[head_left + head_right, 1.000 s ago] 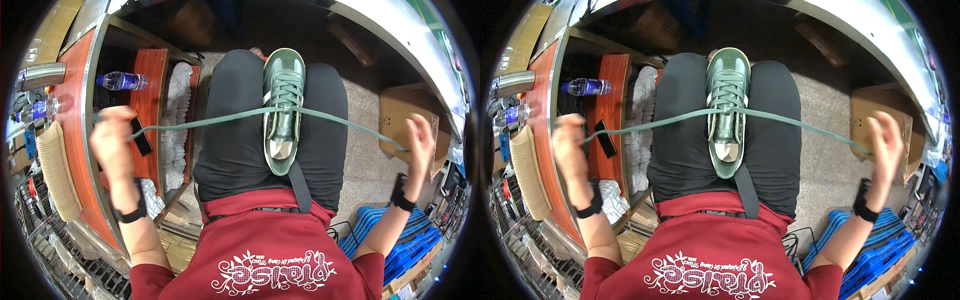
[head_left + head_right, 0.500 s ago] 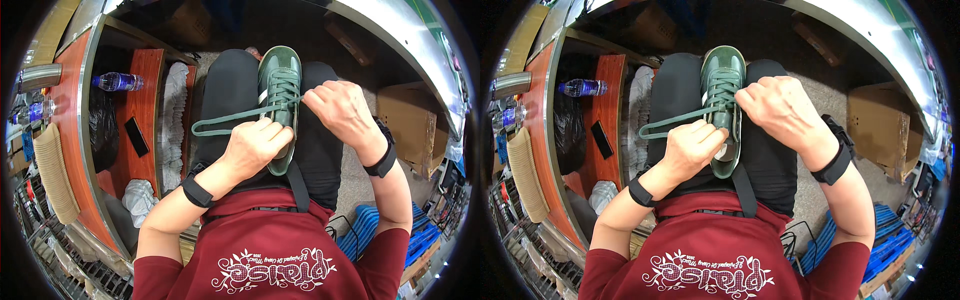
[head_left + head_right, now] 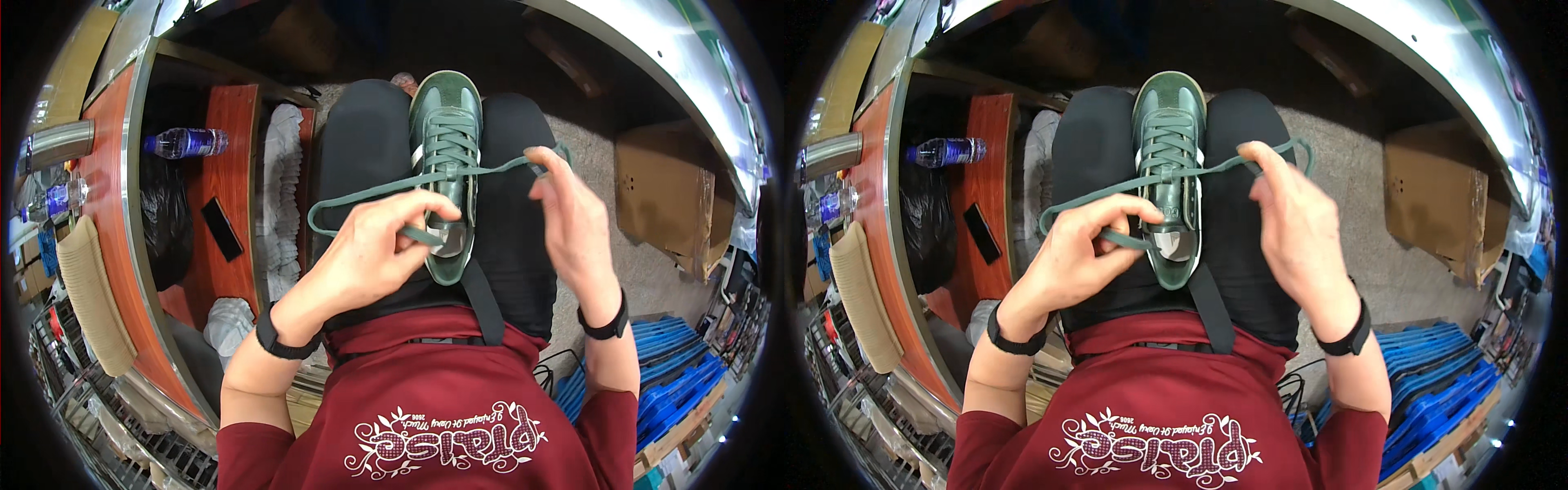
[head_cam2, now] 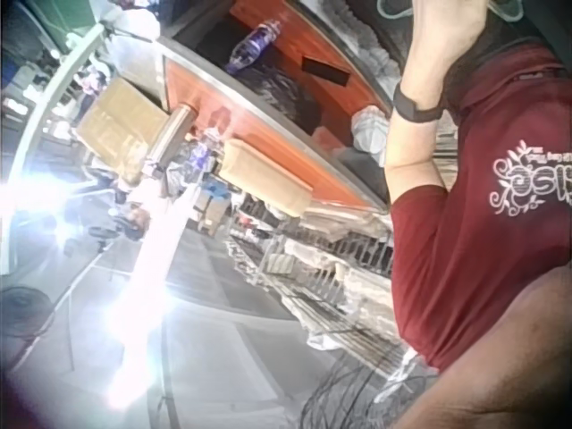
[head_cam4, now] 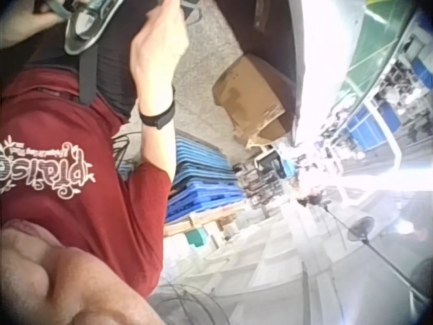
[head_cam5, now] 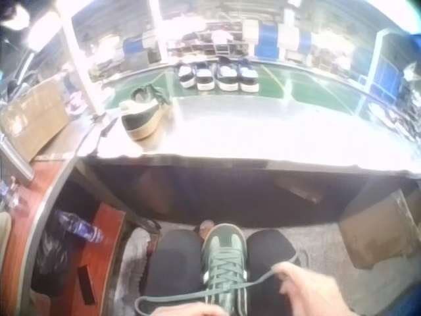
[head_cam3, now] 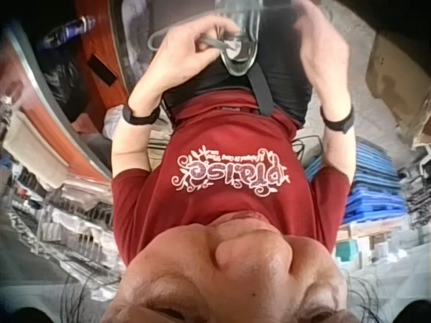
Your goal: The recorder sorts through shoes on a conveyor belt and then sits down to lace up a pair of green sneakers.
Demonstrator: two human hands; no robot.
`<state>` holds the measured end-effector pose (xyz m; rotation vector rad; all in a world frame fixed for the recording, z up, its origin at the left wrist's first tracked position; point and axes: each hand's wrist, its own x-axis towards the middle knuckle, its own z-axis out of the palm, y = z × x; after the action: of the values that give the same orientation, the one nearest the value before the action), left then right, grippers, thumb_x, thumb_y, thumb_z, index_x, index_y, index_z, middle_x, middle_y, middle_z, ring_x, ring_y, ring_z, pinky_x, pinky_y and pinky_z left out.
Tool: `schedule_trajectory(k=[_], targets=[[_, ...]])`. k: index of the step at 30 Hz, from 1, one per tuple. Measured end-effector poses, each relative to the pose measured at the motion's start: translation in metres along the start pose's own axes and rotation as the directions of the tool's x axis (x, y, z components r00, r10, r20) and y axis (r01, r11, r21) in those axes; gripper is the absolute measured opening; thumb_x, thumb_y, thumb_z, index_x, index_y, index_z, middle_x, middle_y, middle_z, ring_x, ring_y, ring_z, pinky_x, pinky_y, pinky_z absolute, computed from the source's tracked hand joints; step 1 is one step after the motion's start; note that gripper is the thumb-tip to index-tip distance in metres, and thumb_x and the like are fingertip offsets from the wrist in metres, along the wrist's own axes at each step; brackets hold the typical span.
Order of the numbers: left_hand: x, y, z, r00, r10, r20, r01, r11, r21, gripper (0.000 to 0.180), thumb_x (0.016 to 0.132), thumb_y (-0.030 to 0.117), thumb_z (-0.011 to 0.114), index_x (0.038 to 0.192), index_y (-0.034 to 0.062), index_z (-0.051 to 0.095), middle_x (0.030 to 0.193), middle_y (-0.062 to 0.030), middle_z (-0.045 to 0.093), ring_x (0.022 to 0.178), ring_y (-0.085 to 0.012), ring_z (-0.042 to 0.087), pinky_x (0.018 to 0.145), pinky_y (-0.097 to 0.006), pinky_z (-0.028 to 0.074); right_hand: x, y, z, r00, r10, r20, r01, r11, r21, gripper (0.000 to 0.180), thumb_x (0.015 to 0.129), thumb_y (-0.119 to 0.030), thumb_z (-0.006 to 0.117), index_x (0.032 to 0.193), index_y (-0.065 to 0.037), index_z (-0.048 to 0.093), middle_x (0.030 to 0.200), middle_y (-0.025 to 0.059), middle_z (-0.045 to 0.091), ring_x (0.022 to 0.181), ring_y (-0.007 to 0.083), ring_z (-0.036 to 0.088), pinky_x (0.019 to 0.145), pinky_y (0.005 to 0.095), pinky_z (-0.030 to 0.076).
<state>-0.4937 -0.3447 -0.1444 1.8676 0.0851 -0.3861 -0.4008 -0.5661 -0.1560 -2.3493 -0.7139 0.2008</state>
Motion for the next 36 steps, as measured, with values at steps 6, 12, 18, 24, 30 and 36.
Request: schedule_trajectory(k=[6,12,18,24,30,36], targets=[[0.029,-0.024,0.033,0.859,0.459,-0.227,-0.209,0.719,0.663,0.022,0.073,0.006,0.072,0.094,0.0081,0.067,0.067,-0.0057,0.051,0.064,-0.0233,0.055,0.055,-0.035,0.045,-0.007,-0.001,0.041,0.990,-0.067,-0.121,0.080,0.992,0.102,0.010,0.083,-0.001,0.063,0.093,-0.002,0.062,0.087,0.0121,0.064,0.080,0.0302,0.065,0.069,0.0364,0.052],[0.035,-0.027,0.048,0.828,0.491,-0.271,-0.160,0.671,0.724,0.021,0.074,0.008,0.070,0.095,0.0049,0.067,0.069,-0.0062,0.053,0.065,-0.0241,0.056,0.055,-0.036,0.045,-0.004,0.000,0.055,0.976,-0.093,-0.196,0.107,0.992,0.064,0.009,0.080,0.000,0.065,0.088,-0.003,0.064,0.083,0.0100,0.059,0.074,0.0286,0.062,0.066,0.0366,0.051],[0.036,-0.029,0.051,0.819,0.503,-0.277,-0.176,0.679,0.713,0.024,0.076,0.009,0.070,0.098,0.0022,0.067,0.070,-0.0068,0.054,0.066,-0.0242,0.056,0.056,-0.036,0.045,-0.001,-0.001,0.056,0.981,-0.062,-0.181,0.074,0.996,0.059,0.008,0.078,-0.001,0.066,0.086,-0.003,0.064,0.080,0.0099,0.058,0.072,0.0281,0.062,0.064,0.0368,0.050],[0.038,-0.027,0.052,0.815,0.501,-0.291,-0.167,0.684,0.710,0.024,0.075,0.007,0.070,0.098,0.0014,0.067,0.070,-0.0071,0.055,0.065,-0.0246,0.057,0.056,-0.036,0.046,-0.001,-0.004,0.061,0.974,0.025,-0.226,0.018,0.983,0.184,0.018,0.080,-0.001,0.065,0.098,-0.005,0.064,0.080,0.0113,0.061,0.071,0.0281,0.063,0.063,0.0365,0.051],[0.043,-0.039,0.045,0.784,0.540,-0.308,-0.219,0.704,0.676,0.016,0.070,0.003,0.066,0.086,0.0033,0.064,0.068,-0.0077,0.056,0.066,-0.0257,0.059,0.057,-0.037,0.047,-0.027,-0.013,0.063,0.981,-0.151,-0.123,0.170,0.972,0.162,0.041,0.077,0.001,0.068,0.116,0.003,0.057,0.101,0.0183,0.064,0.091,0.0330,0.064,0.078,0.0372,0.053],[-0.015,0.005,0.027,0.957,0.285,-0.057,-0.219,0.836,0.502,0.011,0.073,0.002,0.069,0.083,0.0054,0.068,0.076,-0.0079,0.063,0.071,-0.0227,0.065,0.062,-0.033,0.051,-0.027,-0.010,0.054,0.878,-0.477,-0.028,0.472,0.875,-0.106,0.040,0.067,-0.008,0.072,0.106,-0.006,0.065,0.114,0.0080,0.062,0.113,0.0270,0.056,0.095,0.0416,0.045]])
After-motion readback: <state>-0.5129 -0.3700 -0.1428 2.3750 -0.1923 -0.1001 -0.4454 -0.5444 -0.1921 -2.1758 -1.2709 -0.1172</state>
